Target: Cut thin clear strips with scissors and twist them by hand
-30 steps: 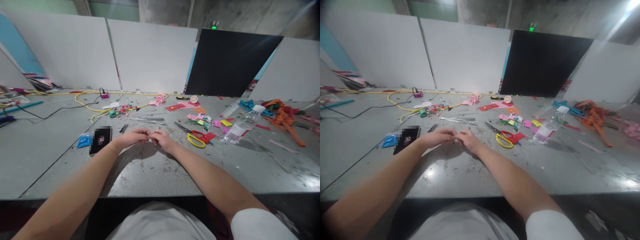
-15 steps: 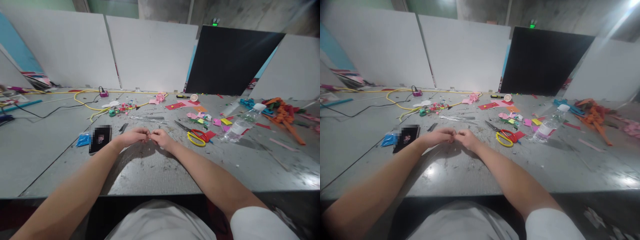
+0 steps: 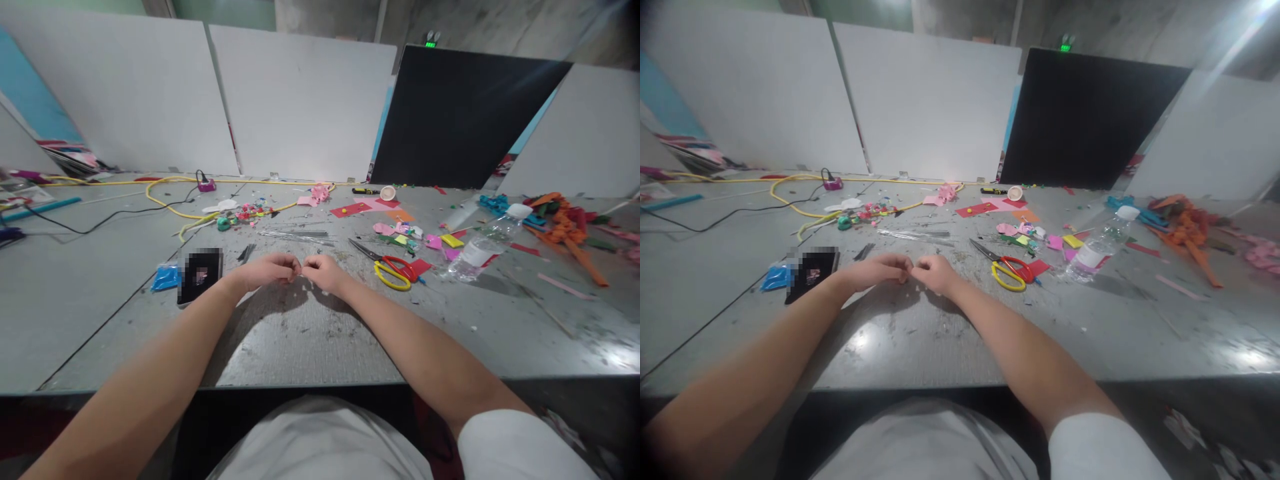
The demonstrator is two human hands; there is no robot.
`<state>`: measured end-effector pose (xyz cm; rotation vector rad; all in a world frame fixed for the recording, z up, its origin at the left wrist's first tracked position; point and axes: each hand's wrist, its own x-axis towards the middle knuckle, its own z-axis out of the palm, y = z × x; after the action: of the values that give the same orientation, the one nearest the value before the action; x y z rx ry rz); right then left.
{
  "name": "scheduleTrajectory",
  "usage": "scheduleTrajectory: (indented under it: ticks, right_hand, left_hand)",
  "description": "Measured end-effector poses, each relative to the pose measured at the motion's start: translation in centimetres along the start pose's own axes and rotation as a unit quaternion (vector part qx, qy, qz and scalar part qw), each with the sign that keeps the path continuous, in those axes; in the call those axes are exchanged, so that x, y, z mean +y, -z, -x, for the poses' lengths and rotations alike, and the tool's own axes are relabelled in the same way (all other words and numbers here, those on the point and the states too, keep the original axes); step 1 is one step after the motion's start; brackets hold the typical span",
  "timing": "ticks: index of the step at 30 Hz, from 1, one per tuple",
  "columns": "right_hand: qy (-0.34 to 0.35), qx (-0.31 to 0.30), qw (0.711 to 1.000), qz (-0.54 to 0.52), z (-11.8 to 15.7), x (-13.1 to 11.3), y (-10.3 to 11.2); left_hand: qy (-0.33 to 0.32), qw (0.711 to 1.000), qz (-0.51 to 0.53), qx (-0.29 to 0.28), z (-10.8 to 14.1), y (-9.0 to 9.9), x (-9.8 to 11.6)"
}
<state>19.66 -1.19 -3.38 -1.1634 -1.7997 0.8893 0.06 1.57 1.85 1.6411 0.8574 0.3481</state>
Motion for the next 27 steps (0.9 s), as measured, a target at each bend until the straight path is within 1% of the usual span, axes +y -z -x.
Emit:
scheduleTrajectory:
  ticks: [3, 6, 9, 12, 15, 18, 20, 24, 27]
  right_hand:
    - [-0.022, -0.017, 1.0, -0.002, -0.02, 0.07, 0.07]
    - [-0.037, -0.044, 0.998, -0.005, 0.04, 0.23, -0.08]
    - [-0.012, -0.05, 0.999, 0.01, 0.1, 0.34, -0.24]
    - [0.004, -0.051, 0.999, 0.01, 0.12, 0.27, -0.28]
    - [-0.001, -0.062, 0.998, -0.008, 0.11, 0.14, -0.25]
    - [-0.004, -0.061, 0.998, -0.006, 0.11, 0.08, -0.18]
    - [0.004, -0.061, 0.998, 0.011, 0.13, 0.06, -0.09]
    - [0.061, -0.072, 0.992, 0.087, 0.24, -0.09, 0.02]
    - [0.068, -0.051, 0.989, 0.122, 0.29, -0.09, -0.08]
  left_hand:
    - [0.008, 1.0, -0.008, -0.006, -0.08, 0.08, -0.13]
    - [0.009, 0.999, -0.017, -0.025, -0.16, 0.11, -0.29]
    - [0.005, 0.999, -0.029, -0.045, -0.16, 0.15, -0.35]
    - [0.006, 0.999, -0.035, -0.039, -0.09, 0.15, -0.33]
    - [0.006, 0.999, -0.041, -0.029, -0.01, 0.08, -0.26]
    - [0.003, 0.999, -0.04, -0.026, 0.06, -0.04, -0.13]
    - [0.005, 0.999, -0.042, -0.02, 0.08, -0.12, -0.04]
    - [0.014, 0.999, -0.048, -0.018, 0.06, -0.2, -0.03]
    - [0.015, 0.999, -0.049, -0.011, 0.01, -0.12, -0.16]
